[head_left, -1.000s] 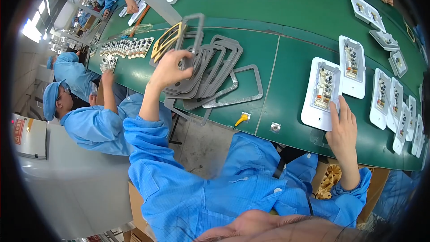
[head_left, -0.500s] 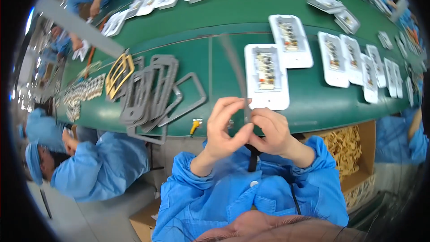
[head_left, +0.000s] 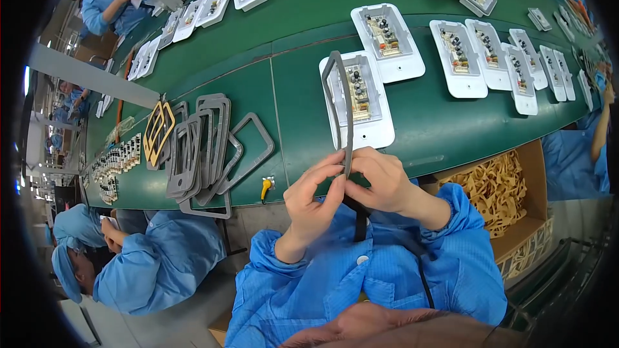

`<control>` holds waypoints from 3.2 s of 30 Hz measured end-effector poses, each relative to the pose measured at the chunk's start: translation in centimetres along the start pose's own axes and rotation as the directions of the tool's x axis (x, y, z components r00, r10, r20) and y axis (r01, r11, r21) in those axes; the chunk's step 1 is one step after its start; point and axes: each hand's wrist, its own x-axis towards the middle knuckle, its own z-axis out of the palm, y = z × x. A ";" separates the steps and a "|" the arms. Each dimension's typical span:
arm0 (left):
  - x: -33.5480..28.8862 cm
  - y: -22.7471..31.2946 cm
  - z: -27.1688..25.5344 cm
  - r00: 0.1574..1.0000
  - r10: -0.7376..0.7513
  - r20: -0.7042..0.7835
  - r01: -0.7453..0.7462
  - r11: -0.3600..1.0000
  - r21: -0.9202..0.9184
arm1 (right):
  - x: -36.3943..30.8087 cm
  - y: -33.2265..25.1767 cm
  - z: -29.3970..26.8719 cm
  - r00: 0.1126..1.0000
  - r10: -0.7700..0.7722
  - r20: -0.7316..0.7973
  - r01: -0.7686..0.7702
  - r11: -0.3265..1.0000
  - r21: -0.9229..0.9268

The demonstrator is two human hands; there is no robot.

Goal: The person assembles electronic circuit boards into plastic frames by hand.

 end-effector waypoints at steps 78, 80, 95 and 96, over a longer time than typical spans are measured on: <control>1.4 0.6 -3.0 0.991 0.036 0.128 -0.036 0.999 -0.005 | 1.6 -0.6 1.2 0.998 -0.053 0.046 0.043 0.980 0.196; 1.6 0.9 -3.0 0.994 0.004 0.106 0.000 1.000 -0.030 | 1.6 -0.6 1.2 0.997 -0.062 0.045 0.053 0.980 0.191; 2.2 1.0 -2.7 0.961 0.259 0.095 -0.275 0.930 0.245 | 1.8 -0.9 1.3 0.997 -0.073 0.032 0.065 0.979 0.193; 2.1 0.9 -2.6 0.950 0.301 0.082 -0.311 0.909 0.276 | 1.8 -0.9 1.3 0.998 -0.063 0.032 0.055 0.977 0.204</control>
